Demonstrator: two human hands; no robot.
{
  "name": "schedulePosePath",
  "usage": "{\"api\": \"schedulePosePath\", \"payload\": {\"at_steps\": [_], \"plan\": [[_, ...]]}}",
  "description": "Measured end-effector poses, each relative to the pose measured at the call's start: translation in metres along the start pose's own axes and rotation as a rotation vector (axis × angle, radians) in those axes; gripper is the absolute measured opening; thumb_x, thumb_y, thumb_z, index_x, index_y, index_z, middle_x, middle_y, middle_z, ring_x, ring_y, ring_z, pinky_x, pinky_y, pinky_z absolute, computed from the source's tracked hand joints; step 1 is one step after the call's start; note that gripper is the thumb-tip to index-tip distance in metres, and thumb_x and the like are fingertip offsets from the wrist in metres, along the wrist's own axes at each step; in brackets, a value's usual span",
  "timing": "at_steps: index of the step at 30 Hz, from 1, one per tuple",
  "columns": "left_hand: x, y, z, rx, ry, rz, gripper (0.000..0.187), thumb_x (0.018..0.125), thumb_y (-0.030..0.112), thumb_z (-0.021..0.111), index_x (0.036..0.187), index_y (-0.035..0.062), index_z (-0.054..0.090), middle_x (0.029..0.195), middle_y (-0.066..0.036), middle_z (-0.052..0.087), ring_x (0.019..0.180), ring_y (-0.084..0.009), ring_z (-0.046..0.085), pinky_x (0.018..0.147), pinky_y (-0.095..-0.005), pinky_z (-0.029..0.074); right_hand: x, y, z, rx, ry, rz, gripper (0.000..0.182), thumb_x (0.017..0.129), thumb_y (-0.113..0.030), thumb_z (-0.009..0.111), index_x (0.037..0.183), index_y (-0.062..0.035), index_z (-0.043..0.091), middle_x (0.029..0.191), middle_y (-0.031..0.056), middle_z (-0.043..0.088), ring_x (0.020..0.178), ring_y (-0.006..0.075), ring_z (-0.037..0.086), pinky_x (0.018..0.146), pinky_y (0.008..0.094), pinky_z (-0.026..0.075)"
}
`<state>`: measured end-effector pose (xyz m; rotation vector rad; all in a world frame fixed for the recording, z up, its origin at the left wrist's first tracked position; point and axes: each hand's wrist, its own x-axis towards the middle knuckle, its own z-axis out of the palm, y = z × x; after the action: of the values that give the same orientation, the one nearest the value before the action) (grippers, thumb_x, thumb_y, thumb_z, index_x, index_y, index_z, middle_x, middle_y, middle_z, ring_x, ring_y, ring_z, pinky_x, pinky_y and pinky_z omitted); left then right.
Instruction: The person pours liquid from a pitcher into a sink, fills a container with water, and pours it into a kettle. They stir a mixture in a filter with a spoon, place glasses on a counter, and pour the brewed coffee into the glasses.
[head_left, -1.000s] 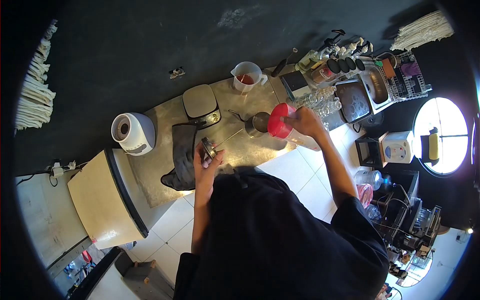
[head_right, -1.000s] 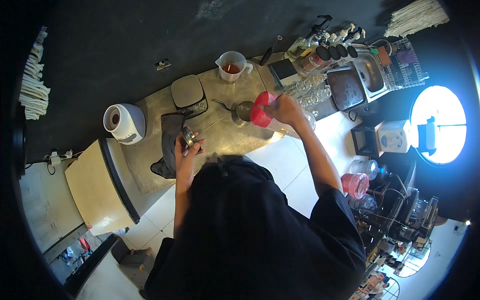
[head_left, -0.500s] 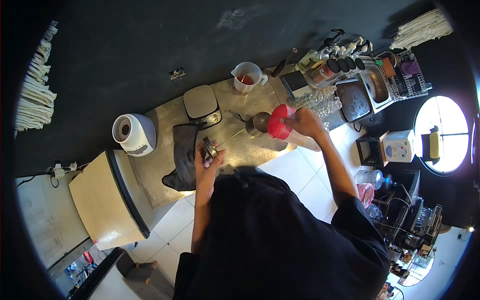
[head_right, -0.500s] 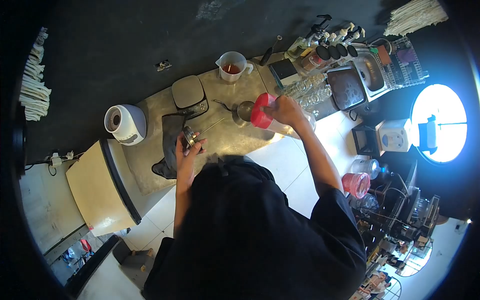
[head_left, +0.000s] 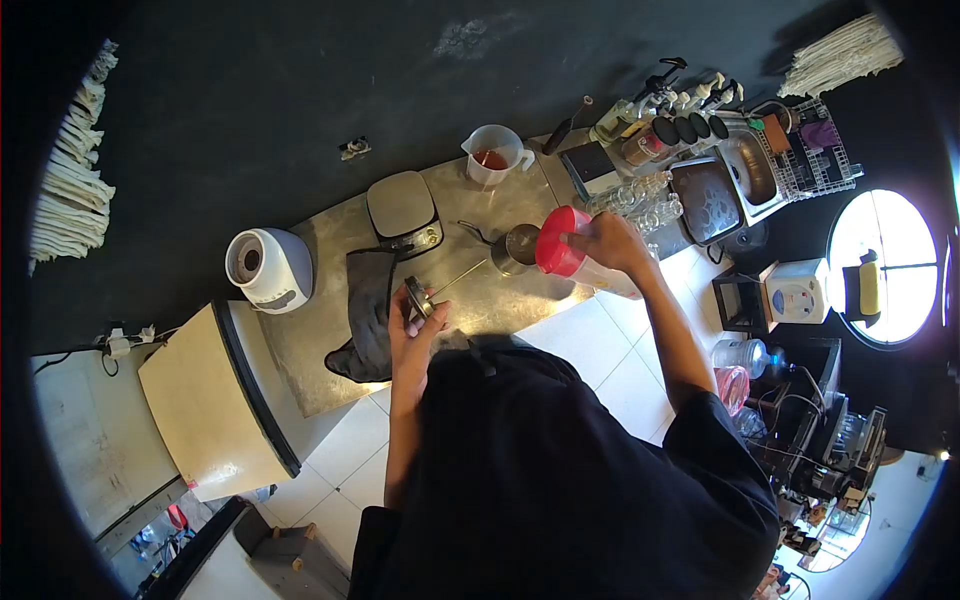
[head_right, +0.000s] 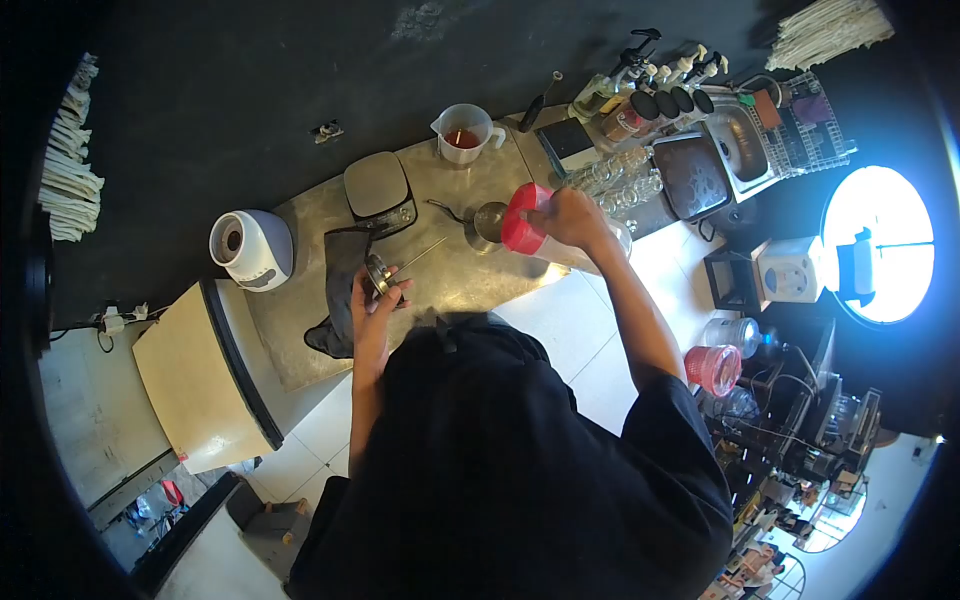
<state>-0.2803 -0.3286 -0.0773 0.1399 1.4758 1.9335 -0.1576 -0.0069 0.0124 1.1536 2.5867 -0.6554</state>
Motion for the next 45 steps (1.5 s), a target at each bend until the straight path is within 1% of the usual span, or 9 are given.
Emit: {"api": "schedulePosePath", "payload": {"at_steps": [14,25,31,33,34,36,40,42,45], "plan": [[-0.002,0.002,0.000,0.013,-0.009,0.008,0.056,0.091,0.016,0.071,0.139,0.0106,0.043,0.130,-0.011,0.059,0.111,-0.0256,0.065,0.081,-0.0342,0.054,-0.001,0.002,-0.004,-0.010,-0.022,0.007,0.055,0.077,-0.053,0.075,0.075,0.0019,0.072,0.076,0.0269,0.068,0.079,0.0408,0.069,0.075,0.0475,0.053],[0.001,-0.003,-0.003,0.035,-0.008,0.006,0.058,0.091,0.015,0.071,0.141,0.0104,0.041,0.130,-0.012,0.059,0.109,-0.0251,0.066,0.080,-0.0344,0.055,-0.003,0.010,0.000,0.038,0.040,-0.016,0.057,0.077,-0.054,0.075,0.075,0.0025,0.072,0.074,0.0269,0.067,0.077,0.0401,0.069,0.073,0.0470,0.052],[0.000,-0.002,-0.004,0.057,-0.011,0.010,0.059,0.091,0.014,0.070,0.142,0.0102,0.040,0.130,-0.012,0.059,0.109,-0.0253,0.066,0.080,-0.0342,0.054,-0.001,0.020,0.007,0.060,0.042,-0.017,0.058,0.078,-0.053,0.075,0.071,0.0040,0.070,0.068,0.0262,0.065,0.069,0.0388,0.068,0.068,0.0464,0.051],[-0.001,-0.001,-0.004,0.064,-0.010,0.005,0.059,0.091,0.014,0.069,0.142,0.0100,0.040,0.130,-0.012,0.059,0.109,-0.0254,0.066,0.080,-0.0342,0.054,0.000,0.028,0.014,0.118,0.097,-0.075,0.061,0.079,-0.053,0.076,0.063,0.0058,0.065,0.057,0.0196,0.059,0.054,0.0306,0.062,0.057,0.0441,0.047],[0.000,-0.002,-0.005,0.055,-0.012,0.005,0.059,0.091,0.015,0.069,0.143,0.0099,0.040,0.130,-0.012,0.059,0.110,-0.0255,0.066,0.080,-0.0343,0.054,-0.001,0.030,0.014,0.119,0.098,-0.075,0.061,0.079,-0.053,0.076,0.063,0.0058,0.065,0.057,0.0196,0.059,0.054,0.0306,0.062,0.057,0.0441,0.047],[-0.001,-0.002,-0.006,0.048,-0.015,0.007,0.059,0.091,0.015,0.069,0.143,0.0097,0.040,0.130,-0.012,0.058,0.110,-0.0256,0.065,0.080,-0.0343,0.054,-0.003,0.034,0.014,0.182,0.041,-0.027,0.058,0.078,-0.053,0.075,0.071,0.0044,0.071,0.065,0.0243,0.064,0.065,0.0362,0.067,0.066,0.0457,0.050],[-0.002,0.002,-0.003,0.053,-0.009,0.005,0.060,0.091,0.017,0.071,0.142,0.0100,0.041,0.129,-0.011,0.059,0.110,-0.0255,0.066,0.080,-0.0343,0.054,-0.003,0.047,0.028,0.241,0.076,-0.017,0.058,0.079,-0.053,0.075,0.071,0.0038,0.071,0.065,0.0236,0.064,0.064,0.0349,0.067,0.065,0.0446,0.050],[-0.001,0.003,-0.004,0.052,-0.018,0.012,0.060,0.090,0.018,0.071,0.141,0.0100,0.041,0.128,-0.011,0.059,0.110,-0.0256,0.066,0.080,-0.0343,0.054,-0.005,0.052,0.034,0.325,0.073,-0.046,0.050,0.083,-0.045,0.075,0.073,0.0036,0.072,0.059,0.0112,0.065,0.054,0.0175,0.061,0.058,0.0383,0.047],[0.000,0.000,-0.005,0.046,-0.029,0.004,0.059,0.090,0.018,0.072,0.140,0.0099,0.042,0.127,-0.011,0.059,0.109,-0.0255,0.066,0.079,-0.0344,0.054,-0.006,0.057,0.039,0.353,0.065,-0.015,0.049,0.084,-0.044,0.075,0.075,0.0039,0.073,0.062,0.0096,0.066,0.054,0.0164,0.060,0.058,0.0372,0.047]]}}
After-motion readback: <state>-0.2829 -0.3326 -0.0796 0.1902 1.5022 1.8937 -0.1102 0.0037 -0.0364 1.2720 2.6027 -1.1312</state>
